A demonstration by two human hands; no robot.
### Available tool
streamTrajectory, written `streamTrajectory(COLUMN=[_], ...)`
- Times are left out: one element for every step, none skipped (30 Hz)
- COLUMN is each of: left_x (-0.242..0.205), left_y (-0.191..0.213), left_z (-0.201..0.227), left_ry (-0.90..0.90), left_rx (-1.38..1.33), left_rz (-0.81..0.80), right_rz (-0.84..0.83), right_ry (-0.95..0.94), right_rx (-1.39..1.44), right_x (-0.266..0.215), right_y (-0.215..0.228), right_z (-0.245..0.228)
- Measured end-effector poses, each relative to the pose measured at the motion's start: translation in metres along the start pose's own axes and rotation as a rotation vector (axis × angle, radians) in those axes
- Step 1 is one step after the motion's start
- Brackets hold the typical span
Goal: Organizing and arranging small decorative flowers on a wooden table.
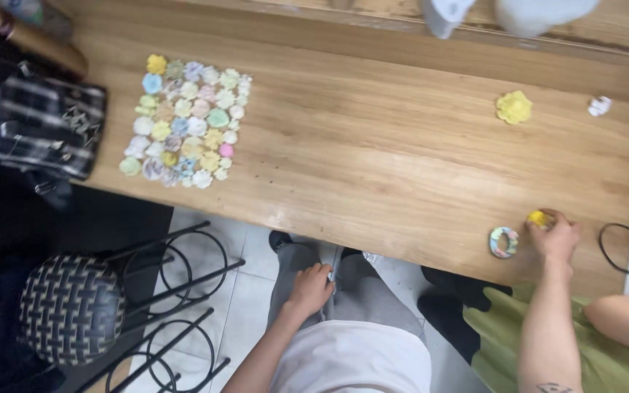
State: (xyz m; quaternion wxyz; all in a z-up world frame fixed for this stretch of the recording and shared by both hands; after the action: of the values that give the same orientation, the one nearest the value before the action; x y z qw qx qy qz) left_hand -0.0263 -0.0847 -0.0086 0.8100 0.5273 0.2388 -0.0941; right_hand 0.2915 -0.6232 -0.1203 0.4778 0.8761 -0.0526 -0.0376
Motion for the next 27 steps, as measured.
streamTrajectory(left_x=[-0.005,-0.006,-0.007,-0.008,-0.01,-0.012,-0.013,-0.014,-0.014,-0.015,-0.015,-0.015,-0.015,-0.014,-0.013,-0.015,-0.017,-0.017,-0.018,-0.018,-0.017,-0.019,-0.02,-0.022,-0.024,-0.025,-0.025], left_y=[-0.003,-0.008,-0.013,-0.016,-0.019,-0.022,-0.022,-0.022,-0.023,-0.019,-0.016,-0.013,-0.01,-0.006,-0.003,-0.001,0.0,0.003,0.002,0.003,0.003,0.003,0.003,0.002,0.002,0.003,0.004], left_z=[-0.004,0.0,0.006,0.004,0.002,0.0,-0.001,-0.001,-0.001,-0.001,-0.001,-0.001,0.0,0.0,-0.001,0.001,0.002,0.001,0.001,-0.001,-0.002,-0.003,-0.004,-0.004,-0.006,-0.007,-0.009], left_ry=[0.031,0.011,-0.009,0.002,0.017,0.03,0.039,0.049,0.059,0.061,0.07,0.078,0.078,0.085,0.091,0.095,0.108,0.124,0.13,0.135,0.14,0.147,0.148,0.149,0.155,0.142,0.129], left_rx=[-0.01,-0.025,-0.039,-0.045,-0.035,-0.022,-0.026,-0.023,-0.02,-0.021,-0.015,-0.009,-0.011,-0.006,-0.001,-0.007,-0.006,-0.005,-0.008,-0.012,-0.015,-0.019,-0.012,-0.006,-0.01,-0.009,-0.008], left_rz=[0.012,0.017,0.024,0.029,0.019,0.007,0.01,0.004,-0.003,-0.002,-0.003,-0.006,-0.006,0.0,0.007,0.004,0.004,0.01,0.013,0.021,0.029,0.033,0.024,0.012,0.014,0.016,0.018], right_rz=[-0.021,-0.033,-0.044,-0.051,-0.039,-0.026,-0.031,-0.003,0.025,0.024,0.052,0.081,0.081,0.1,0.119,0.114,0.132,0.151,0.148,0.168,0.187,0.183,0.192,0.2,0.196,0.197,0.198], right_ry=[0.027,0.031,0.036,0.047,0.067,0.084,0.092,0.117,0.142,0.144,0.172,0.198,0.199,0.193,0.188,0.191,0.182,0.178,0.185,0.201,0.217,0.225,0.248,0.27,0.276,0.289,0.302], right_rx=[0.007,-0.009,-0.026,-0.026,-0.044,-0.061,-0.06,-0.08,-0.1,-0.1,-0.116,-0.134,-0.135,-0.151,-0.167,-0.17,-0.16,-0.146,-0.145,-0.088,-0.031,-0.029,-0.001,0.026,0.026,0.009,-0.008], right_x=[0.006,0.009,0.014,0.015,0.016,0.015,0.014,0.012,0.009,0.01,0.011,0.011,0.011,0.011,0.011,0.009,0.007,0.007,0.006,0.007,0.007,0.007,0.007,0.005,0.005,0.006,0.007], right_y=[-0.008,-0.003,0.002,0.003,0.005,0.007,0.005,0.005,0.005,0.001,-0.003,-0.006,-0.004,-0.003,-0.002,-0.001,0.0,-0.001,-0.003,-0.005,-0.008,-0.01,-0.012,-0.012,-0.014,-0.015,-0.017], right_z=[-0.008,-0.008,-0.007,-0.012,-0.018,-0.023,-0.025,-0.026,-0.027,-0.024,-0.022,-0.019,-0.025,-0.033,-0.041,-0.046,-0.052,-0.061,-0.067,-0.075,-0.083,-0.09,-0.098,-0.104,-0.109,-0.116,-0.122])
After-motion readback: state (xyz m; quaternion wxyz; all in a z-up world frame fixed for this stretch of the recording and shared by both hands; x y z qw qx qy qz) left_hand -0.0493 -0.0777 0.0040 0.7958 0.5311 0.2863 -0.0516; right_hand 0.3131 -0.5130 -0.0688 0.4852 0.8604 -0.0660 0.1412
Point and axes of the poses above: each hand's wrist, its own x-axis towards the middle knuckle, its own y-axis out of the back of the hand, z = x × y, the point moved 2 cm from there along x, towards the middle knuckle, and after that the axes turned 10 degrees about x, right-handed, at the moved point
